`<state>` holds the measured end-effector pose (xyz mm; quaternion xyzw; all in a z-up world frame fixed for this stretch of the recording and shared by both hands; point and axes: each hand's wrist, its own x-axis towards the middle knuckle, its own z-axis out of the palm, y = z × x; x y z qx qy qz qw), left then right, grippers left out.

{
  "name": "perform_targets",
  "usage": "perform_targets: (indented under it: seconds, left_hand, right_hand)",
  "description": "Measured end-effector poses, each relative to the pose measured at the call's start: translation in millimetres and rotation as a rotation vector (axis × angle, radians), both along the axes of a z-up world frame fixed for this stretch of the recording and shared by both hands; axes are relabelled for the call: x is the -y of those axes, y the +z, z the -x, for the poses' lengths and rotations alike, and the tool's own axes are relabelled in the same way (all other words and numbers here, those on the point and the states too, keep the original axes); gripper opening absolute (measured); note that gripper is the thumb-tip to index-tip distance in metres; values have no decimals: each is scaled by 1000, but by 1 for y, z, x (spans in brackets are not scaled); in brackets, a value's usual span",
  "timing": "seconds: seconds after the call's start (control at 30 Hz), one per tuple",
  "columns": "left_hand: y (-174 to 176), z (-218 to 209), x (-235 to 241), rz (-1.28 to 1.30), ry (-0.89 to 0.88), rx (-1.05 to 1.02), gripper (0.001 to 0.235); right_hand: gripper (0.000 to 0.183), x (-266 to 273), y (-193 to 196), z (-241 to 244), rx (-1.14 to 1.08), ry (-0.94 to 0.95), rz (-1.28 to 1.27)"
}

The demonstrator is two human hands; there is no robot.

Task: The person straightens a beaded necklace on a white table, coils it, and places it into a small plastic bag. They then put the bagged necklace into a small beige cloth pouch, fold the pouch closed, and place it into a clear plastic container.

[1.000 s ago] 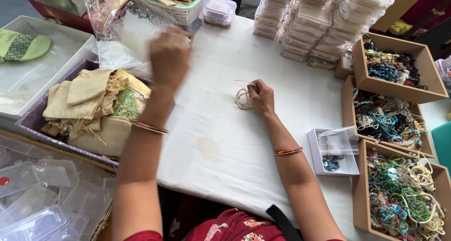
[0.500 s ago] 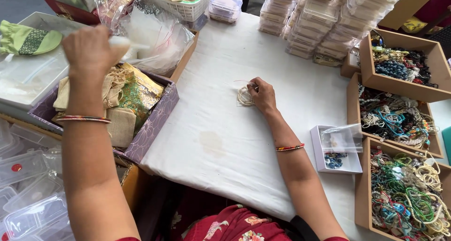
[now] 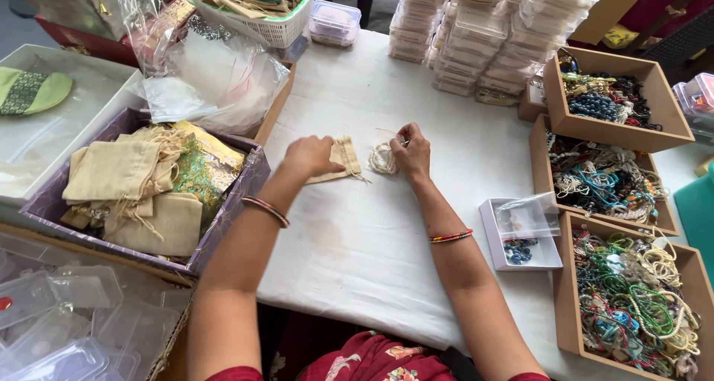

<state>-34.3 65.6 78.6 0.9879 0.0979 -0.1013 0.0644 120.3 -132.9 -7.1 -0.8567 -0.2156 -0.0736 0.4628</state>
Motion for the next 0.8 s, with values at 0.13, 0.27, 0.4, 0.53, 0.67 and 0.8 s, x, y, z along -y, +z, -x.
perform_targets:
  seconds: [0.13,0.27,0.4,0.53,0.67,0.8]
  left_hand:
    - [-14,-17,32,32,259,-185,91]
    - [-69,-53,33,126,27,67,93]
    - [-81,-65,35,106,49,279,73]
    - [-74,-66,46,-13,163,277,45]
    - [-97,-73,42,-42,59,588,18]
    - [-103,-70,40,-53,-92,775,18]
  right_hand:
    - [28,-2,5,3,-109,4,5]
    - [33,0,2,2,-58,4,-203]
    - [45,4,2,-10,-245,-77,-553]
    - [81,6,-6,-24,-496,-131,-555]
    - [89,4,4,-15,-584,-107,-603]
    - [90,3,-4,-14,-424,-64,-515]
